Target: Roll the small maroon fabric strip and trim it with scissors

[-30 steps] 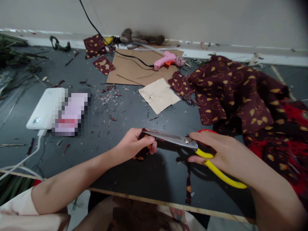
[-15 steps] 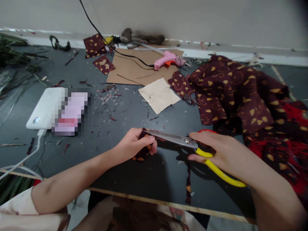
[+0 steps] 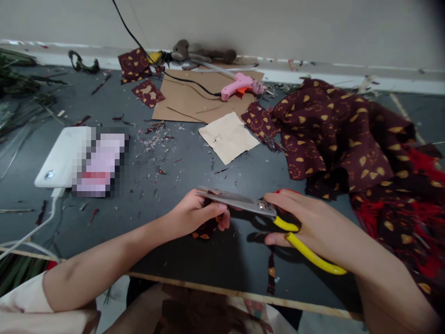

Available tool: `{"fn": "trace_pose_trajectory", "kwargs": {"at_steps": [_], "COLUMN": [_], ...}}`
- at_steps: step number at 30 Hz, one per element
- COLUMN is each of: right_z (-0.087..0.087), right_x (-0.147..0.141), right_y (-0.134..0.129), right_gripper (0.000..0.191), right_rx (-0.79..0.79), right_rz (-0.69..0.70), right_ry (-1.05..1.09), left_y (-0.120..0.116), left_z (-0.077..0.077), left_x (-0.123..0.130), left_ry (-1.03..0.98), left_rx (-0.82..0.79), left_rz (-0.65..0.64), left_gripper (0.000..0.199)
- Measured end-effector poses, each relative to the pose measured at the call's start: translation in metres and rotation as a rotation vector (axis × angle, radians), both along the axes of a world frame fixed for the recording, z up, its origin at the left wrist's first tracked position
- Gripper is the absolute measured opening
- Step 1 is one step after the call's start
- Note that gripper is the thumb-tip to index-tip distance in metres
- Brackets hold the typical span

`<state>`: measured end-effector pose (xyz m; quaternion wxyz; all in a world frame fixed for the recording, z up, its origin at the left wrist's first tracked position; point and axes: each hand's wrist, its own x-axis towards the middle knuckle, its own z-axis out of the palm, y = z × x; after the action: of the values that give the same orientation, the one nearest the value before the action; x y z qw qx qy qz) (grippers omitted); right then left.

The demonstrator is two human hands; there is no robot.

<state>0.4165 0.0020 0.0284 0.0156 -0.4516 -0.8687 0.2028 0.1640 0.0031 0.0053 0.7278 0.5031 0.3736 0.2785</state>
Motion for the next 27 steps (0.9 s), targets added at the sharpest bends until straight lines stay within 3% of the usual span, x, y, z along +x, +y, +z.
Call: {"fn": "trace_pose_trajectory", "kwargs": {"at_steps": [18, 27], "right_z": [-0.0032, -0.0054], "right_x": [-0.0030, -0.0047], "right_y": [-0.0023, -0.0017], "right_gripper": [0.054, 0.052], "right_rx": [0.027, 0.021], "right_rz": [0.023, 0.024], "right_ry": [0.037, 0.007], "left_y": [-0.0007, -0.0007], "left_z": [-0.0006, -0.0021], "left_x": [-0.0012, -0.0006], "left_ry": [0.012, -0.024], "left_rx": [0.139, -0.001], "left_rz": [-0.069, -0.064], "left_gripper": [0.033, 0.026]}}
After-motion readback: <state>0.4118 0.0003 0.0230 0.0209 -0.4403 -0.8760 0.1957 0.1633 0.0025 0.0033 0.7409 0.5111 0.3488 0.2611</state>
